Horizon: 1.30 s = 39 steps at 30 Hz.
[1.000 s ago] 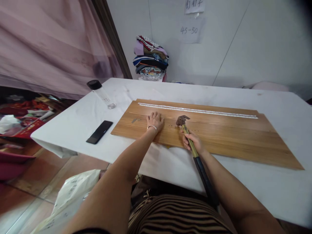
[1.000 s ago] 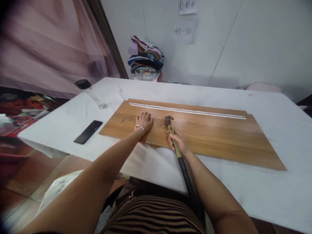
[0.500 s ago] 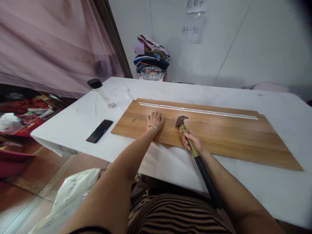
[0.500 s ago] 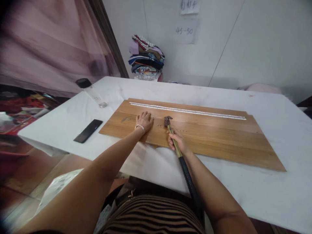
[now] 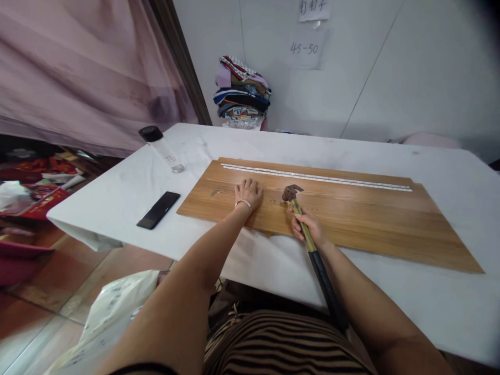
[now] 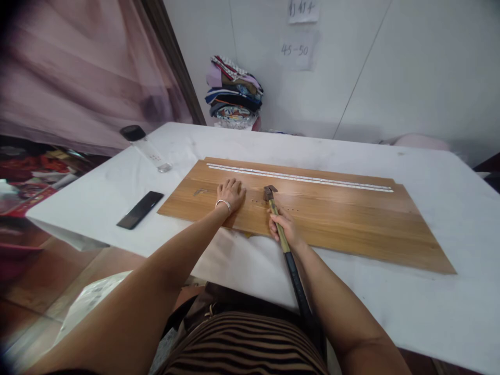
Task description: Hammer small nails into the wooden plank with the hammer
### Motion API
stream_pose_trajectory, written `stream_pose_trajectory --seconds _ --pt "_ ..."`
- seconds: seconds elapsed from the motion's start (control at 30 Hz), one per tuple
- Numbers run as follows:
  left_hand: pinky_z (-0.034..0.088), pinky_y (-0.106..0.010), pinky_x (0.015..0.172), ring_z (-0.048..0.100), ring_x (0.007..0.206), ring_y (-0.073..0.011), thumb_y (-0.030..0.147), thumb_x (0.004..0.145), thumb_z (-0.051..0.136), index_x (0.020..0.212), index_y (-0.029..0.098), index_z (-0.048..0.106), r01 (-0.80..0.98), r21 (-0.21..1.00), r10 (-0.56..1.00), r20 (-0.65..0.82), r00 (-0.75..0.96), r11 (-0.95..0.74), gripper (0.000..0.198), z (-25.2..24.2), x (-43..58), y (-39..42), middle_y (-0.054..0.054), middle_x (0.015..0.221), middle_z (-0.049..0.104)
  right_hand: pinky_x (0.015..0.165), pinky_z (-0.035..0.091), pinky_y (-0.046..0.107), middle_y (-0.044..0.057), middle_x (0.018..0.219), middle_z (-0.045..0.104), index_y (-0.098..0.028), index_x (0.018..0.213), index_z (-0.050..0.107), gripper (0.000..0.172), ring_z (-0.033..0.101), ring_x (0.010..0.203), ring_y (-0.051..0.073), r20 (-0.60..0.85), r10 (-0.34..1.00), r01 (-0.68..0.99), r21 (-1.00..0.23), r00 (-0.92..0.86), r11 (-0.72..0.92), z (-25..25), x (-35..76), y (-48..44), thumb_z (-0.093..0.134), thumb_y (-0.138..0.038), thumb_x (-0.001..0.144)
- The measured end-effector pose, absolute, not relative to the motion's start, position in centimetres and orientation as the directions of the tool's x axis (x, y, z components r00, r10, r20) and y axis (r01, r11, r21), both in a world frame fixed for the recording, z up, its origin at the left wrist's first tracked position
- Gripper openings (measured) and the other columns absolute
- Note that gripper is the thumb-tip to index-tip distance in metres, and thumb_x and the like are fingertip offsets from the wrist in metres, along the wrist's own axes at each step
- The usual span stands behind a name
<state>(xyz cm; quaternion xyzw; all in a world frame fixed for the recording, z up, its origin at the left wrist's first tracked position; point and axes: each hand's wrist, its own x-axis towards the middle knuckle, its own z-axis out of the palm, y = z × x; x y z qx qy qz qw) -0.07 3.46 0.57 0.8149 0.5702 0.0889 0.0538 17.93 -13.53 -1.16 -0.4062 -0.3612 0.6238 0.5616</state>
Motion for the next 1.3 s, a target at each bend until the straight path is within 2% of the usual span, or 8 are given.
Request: stream_pose_trajectory --seconds 0.3,1.3 --pt "0.033 -0.053 0.125 0.042 0.153 -0.0298 0.040 0.105 0.041 0.138 0.026 0.065 0.920 0.197 0.941 0.067 0.332 -0.339 0.043 0.59 -0.07 3.47 -0.010 0.161 0.055 0.036 0.025 0.023 -0.012 0.054 0.051 -0.021 0.110 0.055 0.039 0.040 0.032 0.008 -0.106 0.994 -0.399 -0.911 -0.027 -0.108 -0.86 17.80 -13.63 0.068 -0.048 0.085" --pt "0.030 -0.054 0.128 0.039 0.156 -0.0288 0.041 0.104 0.041 0.139 0.029 0.064 0.923 0.212 0.947 0.052 0.318 -0.322 0.043 0.64 -0.02 3.46 -0.008 0.163 0.053 0.036 0.025 0.023 -0.011 0.055 0.050 -0.022 0.111 0.055 0.036 0.039 0.033 0.009 -0.100 0.994 -0.388 -0.915 -0.048 -0.111 -0.91 18.00 -13.63 0.067 -0.046 0.087"
